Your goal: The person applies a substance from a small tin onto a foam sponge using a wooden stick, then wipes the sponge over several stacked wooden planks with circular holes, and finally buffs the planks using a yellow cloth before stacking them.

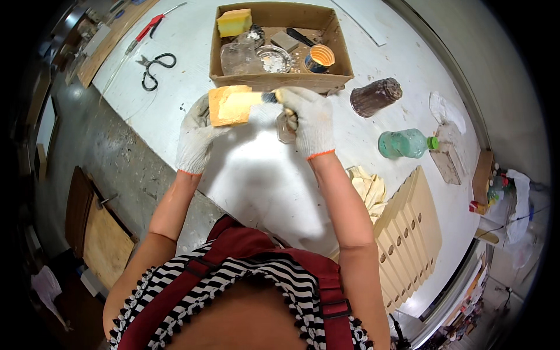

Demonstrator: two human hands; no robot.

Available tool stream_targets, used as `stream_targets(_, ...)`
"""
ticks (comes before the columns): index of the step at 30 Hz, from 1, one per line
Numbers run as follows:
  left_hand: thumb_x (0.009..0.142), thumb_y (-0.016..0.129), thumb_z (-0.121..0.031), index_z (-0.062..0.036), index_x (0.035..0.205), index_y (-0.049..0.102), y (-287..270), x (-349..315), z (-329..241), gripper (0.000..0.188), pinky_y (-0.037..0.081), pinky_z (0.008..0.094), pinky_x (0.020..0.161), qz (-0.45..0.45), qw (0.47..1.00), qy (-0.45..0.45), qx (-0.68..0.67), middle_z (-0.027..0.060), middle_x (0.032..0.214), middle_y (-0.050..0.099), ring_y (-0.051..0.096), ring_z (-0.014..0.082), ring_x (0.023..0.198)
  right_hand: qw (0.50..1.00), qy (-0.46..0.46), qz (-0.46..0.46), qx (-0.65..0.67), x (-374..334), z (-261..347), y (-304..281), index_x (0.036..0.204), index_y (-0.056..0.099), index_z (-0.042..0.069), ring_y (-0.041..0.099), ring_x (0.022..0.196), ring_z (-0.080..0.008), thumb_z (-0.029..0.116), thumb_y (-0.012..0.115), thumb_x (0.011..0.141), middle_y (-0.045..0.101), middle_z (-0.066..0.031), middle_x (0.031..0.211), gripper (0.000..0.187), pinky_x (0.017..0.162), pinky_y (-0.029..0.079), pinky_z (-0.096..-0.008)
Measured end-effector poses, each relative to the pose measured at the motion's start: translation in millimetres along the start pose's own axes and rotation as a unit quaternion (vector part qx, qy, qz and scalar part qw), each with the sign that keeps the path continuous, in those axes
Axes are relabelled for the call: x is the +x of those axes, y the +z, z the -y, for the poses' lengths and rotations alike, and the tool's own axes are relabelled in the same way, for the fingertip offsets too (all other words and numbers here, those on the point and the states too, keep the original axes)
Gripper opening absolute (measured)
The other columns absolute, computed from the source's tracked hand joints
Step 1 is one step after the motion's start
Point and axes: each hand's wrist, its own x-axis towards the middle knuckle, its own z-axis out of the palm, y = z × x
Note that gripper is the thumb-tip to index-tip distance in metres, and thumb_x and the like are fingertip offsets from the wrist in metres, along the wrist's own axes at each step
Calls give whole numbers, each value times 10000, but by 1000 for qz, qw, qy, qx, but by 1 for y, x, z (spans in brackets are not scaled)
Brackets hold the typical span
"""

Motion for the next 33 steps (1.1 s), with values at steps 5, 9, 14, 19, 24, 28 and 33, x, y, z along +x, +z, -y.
stream_targets(5, 682, 743, 85, 61, 1316, 443, -11, 2, 10, 702, 505, 287, 937, -22, 998, -2, -57, 126, 1239, 571, 591, 193, 1105, 976, -120, -166, -76, 43, 15, -51, 922, 734, 10, 491, 522, -48, 211, 699, 825, 622, -7, 684, 226, 466, 374, -224)
stream_targets(9, 680, 744, 87, 62, 1322, 437, -19, -1, 9, 712, 502, 287, 942, -26, 997, -5, -66, 129, 1242, 573, 591, 195, 1107, 853, -294, -228, -364, 87, 34, -80, 960, 731, 29, 630, 694, -167, 264, 664, 832, 703, -102, 802, 276, 677, 483, -282)
stream_targets(14, 698, 742, 65, 56, 1334, 424, -32, -8, 12, 711, 499, 289, 952, -49, 994, -10, -98, 139, 1241, 574, 590, 209, 1118, 818, -357, -147, -426, 97, 33, -37, 924, 737, 72, 673, 811, -269, 323, 620, 852, 702, -140, 867, 286, 749, 498, -327)
stream_targets(19, 700, 732, 62, 57, 1347, 403, -26, -18, -4, 726, 503, 308, 959, -80, 991, -30, -101, 148, 1240, 572, 583, 225, 1131, 648, -382, -51, -657, 130, -2, 1, 927, 715, 135, 628, 868, -291, 282, 585, 853, 661, -96, 880, 209, 768, 501, -410)
stream_targets(24, 692, 744, 40, 59, 1372, 377, -24, -9, 8, 773, 531, 311, 916, -67, 996, 41, -45, 159, 1266, 549, 574, 220, 1138, 578, -291, 29, -762, 144, -7, 11, 1000, 717, 130, 624, 910, -314, 301, 543, 880, 667, -132, 941, 272, 807, 502, -421)
stream_targets(28, 722, 721, 24, 48, 1384, 360, -13, -10, -5, 754, 534, 328, 915, -52, 996, 6, -79, 159, 1277, 540, 578, 230, 1130, 661, -307, 50, -683, 128, -1, -6, 964, 714, 130, 610, 939, -340, 373, 512, 896, 657, -153, 973, 323, 830, 481, -448)
stream_targets(33, 739, 732, -32, 42, 1395, 358, -35, -24, 4, 760, 451, 327, 1012, -59, 995, -2, -83, 159, 1286, 543, 571, 224, 1144, 647, -421, -207, -601, 66, 33, -60, 1083, 697, 161, 585, 1053, -313, 422, 636, 817, 665, -107, 1052, 377, 871, 478, -398)
